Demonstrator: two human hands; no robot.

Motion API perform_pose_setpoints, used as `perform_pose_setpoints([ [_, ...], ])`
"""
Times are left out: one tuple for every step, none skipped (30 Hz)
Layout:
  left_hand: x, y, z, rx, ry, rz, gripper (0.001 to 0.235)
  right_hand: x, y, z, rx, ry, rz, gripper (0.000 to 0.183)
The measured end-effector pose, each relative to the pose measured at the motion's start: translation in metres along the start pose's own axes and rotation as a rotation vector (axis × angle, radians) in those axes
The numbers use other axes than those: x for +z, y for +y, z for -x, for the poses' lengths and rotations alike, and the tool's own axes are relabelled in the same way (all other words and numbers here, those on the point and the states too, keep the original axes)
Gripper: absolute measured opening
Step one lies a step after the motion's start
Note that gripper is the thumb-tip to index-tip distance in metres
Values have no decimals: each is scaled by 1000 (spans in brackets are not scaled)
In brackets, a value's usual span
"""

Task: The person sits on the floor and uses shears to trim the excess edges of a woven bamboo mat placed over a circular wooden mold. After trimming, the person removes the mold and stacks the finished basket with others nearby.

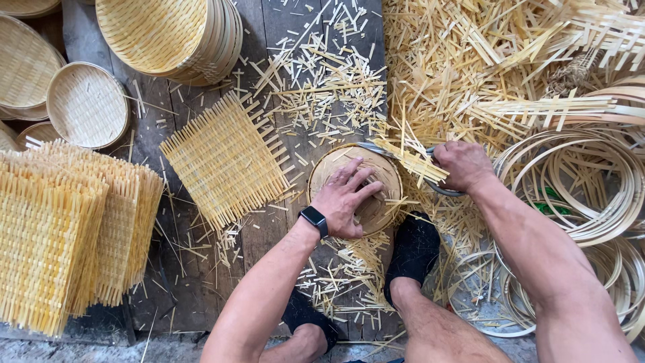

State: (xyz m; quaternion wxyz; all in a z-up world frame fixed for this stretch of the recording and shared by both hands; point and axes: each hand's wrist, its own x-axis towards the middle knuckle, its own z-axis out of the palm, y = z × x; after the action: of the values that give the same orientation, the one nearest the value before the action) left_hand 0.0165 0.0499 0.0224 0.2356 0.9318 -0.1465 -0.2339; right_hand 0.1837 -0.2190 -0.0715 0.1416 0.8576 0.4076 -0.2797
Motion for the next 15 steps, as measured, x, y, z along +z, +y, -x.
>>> perform_pose_setpoints([
  [0, 1, 0, 4, 3, -1, 102, -2, 0, 2, 3, -29, -3, 20],
  [0, 1, 0, 8, 5, -2, 102, -2, 0, 4, -2, 38, -12, 21],
  [0, 1, 0, 16, 11, -18, 102, -3, -1, 4, -9, 106, -18, 22],
  [1, 1, 0, 25, 17, -34, 101, -2, -1, 4, -17, 174, -24, 23],
  [1, 1, 1, 31, 23, -50, 100, -1, -4, 1, -18, 205, 1, 21],
  [1, 1, 0, 76, 3, -62, 99, 2, -7, -2, -19, 236, 27, 21],
  [2, 1, 0, 122, -21, -75, 97, 6, -11, -5, -18, 265, 50, 23],
  [3, 1, -1, 168, -45, -88, 96, 9, -13, -8, -29, 342, 62, 20],
  [4, 0, -2, 174, -28, -82, 95, 13, -15, -11, -38, 419, 73, 17],
  [6, 0, -2, 181, -11, -76, 93, 15, -16, -12, -48, 495, 83, 15],
  [6, -1, -3, 187, 7, -71, 92, 15, -15, -12, -35, 407, 49, 18],
  [7, -1, -3, 184, 5, -67, 93, 13, -13, -11, -23, 319, 15, 23],
  [9, -2, -3, 181, 4, -62, 94, 11, -11, -9, -11, 231, -19, 30],
  [10, -3, -2, 178, 3, -58, 94, 7, -7, -6, 43, 170, -74, 36],
  [12, -4, -1, 184, 27, -40, 92, 2, 0, -2, 96, 110, -125, 43],
])
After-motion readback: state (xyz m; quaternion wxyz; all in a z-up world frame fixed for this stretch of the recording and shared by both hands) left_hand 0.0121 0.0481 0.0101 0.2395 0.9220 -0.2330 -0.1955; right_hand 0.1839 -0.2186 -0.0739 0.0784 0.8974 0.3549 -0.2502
